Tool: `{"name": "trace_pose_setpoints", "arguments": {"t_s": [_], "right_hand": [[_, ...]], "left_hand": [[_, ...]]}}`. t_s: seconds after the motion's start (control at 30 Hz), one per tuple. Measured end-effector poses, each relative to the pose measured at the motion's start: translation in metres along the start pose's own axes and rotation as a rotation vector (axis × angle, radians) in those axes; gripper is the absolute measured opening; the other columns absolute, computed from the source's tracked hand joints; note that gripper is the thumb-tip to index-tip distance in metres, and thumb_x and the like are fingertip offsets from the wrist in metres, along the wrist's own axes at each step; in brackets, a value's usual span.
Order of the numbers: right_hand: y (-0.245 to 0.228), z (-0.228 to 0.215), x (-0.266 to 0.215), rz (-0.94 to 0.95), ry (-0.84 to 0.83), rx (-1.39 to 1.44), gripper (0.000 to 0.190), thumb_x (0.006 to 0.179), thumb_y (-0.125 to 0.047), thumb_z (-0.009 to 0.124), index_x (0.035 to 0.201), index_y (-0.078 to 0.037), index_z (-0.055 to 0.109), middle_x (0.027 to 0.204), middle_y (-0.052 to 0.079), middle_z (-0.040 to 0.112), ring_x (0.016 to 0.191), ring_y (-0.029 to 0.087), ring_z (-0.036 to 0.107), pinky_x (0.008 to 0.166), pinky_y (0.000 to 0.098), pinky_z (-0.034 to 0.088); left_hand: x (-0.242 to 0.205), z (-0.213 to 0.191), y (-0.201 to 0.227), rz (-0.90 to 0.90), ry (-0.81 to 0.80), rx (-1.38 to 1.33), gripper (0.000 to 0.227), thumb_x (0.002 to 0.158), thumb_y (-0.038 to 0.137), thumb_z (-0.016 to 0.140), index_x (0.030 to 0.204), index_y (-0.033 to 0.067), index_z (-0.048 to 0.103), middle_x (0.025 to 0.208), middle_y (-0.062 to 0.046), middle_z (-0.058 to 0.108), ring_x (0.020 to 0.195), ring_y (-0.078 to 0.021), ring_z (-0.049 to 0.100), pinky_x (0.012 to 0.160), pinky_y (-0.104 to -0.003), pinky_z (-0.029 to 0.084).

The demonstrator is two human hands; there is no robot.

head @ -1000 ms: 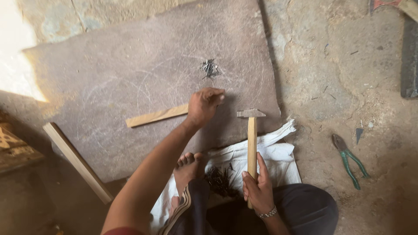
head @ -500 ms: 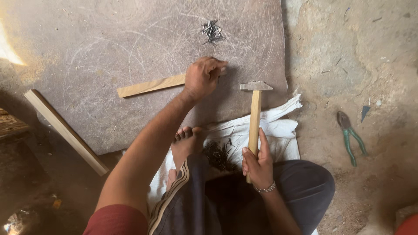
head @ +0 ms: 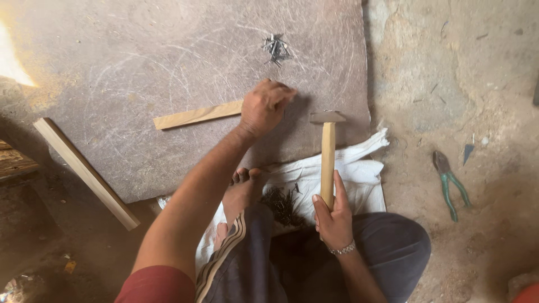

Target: The person hammers nails into small wooden slats using a hammer. They repeatedly pick up a nail, place it on a slat, and strike it with the hammer. The finished slats are placed aside.

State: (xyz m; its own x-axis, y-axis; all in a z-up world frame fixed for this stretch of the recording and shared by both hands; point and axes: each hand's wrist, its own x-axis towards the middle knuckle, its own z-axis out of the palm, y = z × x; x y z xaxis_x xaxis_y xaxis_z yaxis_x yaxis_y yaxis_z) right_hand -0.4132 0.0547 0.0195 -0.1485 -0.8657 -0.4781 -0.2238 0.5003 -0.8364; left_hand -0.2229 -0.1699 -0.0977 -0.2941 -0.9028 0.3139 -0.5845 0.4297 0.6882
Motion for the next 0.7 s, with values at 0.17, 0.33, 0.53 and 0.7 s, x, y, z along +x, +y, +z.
{"name": "trace_pose_setpoints", "arguments": {"t_s": [0.17,0.33,0.53,0.7], "right_hand": [[-0.029,-0.011,0.006,-0.527,0.074,-0.454,0.066,0.102,-0.013,0.064,0.157,0.007,0.035,0.114,0.022,0.069,0.079,0.016,0.068,0.065,0.0273,0.059],[-0.046,0.004,0.015,-0.619,0.166,-0.387,0.062,0.102,-0.016,0.066,0.151,0.009,0.038,0.091,0.014,0.073,0.063,0.014,0.068,0.052,0.026,0.054],[-0.059,0.014,0.027,-0.249,0.094,-0.631,0.065,0.095,-0.017,0.069,0.151,0.004,0.044,0.067,0.015,0.071,0.048,0.02,0.063,0.043,0.0358,0.051],[-0.069,-0.004,0.013,-0.644,0.235,-0.45,0.06,0.102,-0.013,0.063,0.15,0.014,0.039,0.08,0.013,0.07,0.058,0.019,0.065,0.046,0.0319,0.051]], "left_hand": [[0.001,-0.012,0.009,-0.066,0.019,-0.103,0.02,0.098,0.018,0.075,0.118,0.0175,0.073,0.1,0.001,0.078,0.083,-0.012,0.071,0.078,-0.033,0.059],[0.003,-0.021,0.012,-0.144,-0.047,-0.242,0.067,0.092,0.012,0.075,0.15,0.0167,0.042,0.094,0.003,0.077,0.091,-0.0175,0.074,0.088,-0.035,0.06],[0.003,-0.022,0.013,-0.198,-0.094,-0.244,0.074,0.091,0.012,0.077,0.153,0.0198,0.037,0.1,0.002,0.077,0.095,-0.0182,0.075,0.09,-0.036,0.06],[0.002,-0.028,0.011,-0.191,-0.103,-0.303,0.08,0.09,0.006,0.069,0.157,0.0168,0.027,0.108,-0.004,0.073,0.094,-0.0214,0.074,0.087,-0.037,0.06]]}}
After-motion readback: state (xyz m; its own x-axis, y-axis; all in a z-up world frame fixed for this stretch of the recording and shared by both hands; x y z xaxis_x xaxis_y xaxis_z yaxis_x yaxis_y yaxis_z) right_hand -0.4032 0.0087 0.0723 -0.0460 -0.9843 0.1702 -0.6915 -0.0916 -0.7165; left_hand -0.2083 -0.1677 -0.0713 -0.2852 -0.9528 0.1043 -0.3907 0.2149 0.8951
